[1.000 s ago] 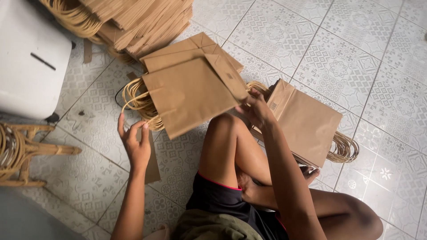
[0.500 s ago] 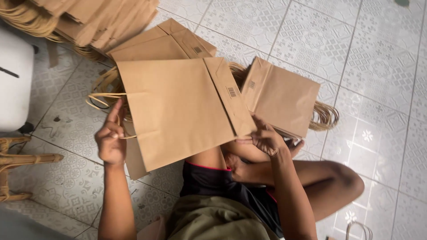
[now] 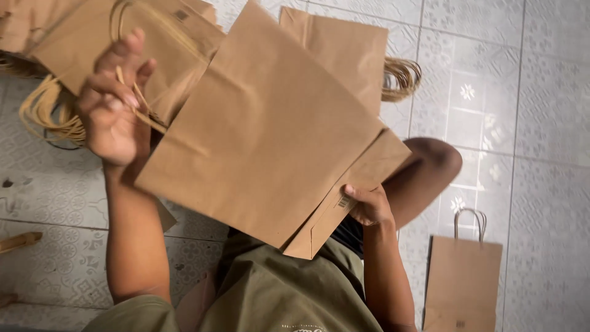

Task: Shaping flat paper bags by opening them and folding the bottom to create a base.

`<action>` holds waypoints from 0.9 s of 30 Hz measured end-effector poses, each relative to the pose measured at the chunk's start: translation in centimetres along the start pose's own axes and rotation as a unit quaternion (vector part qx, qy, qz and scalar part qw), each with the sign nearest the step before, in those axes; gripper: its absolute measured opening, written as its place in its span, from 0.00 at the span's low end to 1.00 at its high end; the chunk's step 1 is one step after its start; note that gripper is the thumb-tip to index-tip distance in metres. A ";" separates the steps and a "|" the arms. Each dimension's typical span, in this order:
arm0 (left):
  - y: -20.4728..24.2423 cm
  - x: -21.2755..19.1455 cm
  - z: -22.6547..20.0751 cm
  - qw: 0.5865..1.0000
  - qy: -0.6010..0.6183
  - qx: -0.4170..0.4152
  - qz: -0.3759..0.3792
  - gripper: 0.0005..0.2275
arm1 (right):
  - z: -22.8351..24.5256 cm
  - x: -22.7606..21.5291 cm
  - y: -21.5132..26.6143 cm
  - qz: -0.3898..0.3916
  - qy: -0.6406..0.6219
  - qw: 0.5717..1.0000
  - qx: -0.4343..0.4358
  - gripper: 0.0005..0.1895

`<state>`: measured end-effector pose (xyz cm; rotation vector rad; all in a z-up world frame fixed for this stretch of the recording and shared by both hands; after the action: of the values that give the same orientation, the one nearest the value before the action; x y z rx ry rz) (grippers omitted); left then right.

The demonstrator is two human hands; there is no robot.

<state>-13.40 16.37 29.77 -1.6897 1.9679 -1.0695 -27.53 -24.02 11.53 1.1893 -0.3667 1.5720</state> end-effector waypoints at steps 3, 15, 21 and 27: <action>-0.6 1.6 1.2 0.999 -0.033 0.007 0.031 0.05 | 0.5 -0.2 3.5 0.022 -0.030 0.996 -0.075 0.21; 6.0 12.0 4.1 0.978 -0.021 -0.206 0.019 0.25 | -0.6 3.3 9.3 0.029 -0.098 0.975 -0.198 0.19; 15.9 16.7 3.2 0.899 0.200 -0.381 0.088 0.48 | -3.7 5.3 9.1 0.014 -0.098 0.978 -0.186 0.18; 17.0 14.9 1.9 0.933 0.075 -0.351 0.008 0.37 | -8.1 -9.0 11.8 -0.039 -0.063 0.968 -0.239 0.29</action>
<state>-27.49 1.83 19.53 -1.9480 2.6710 -0.5077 -42.48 -27.41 4.33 0.9140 -0.7277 1.2467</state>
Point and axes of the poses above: each hand's wrist, its own y-axis away from the middle knuckle, its own x-axis out of the palm, z = x × y, the point moved 7 cm from there along -y, towards the middle knuckle, and after that the axes turned 13 degrees about x, right-handed, at the moved point
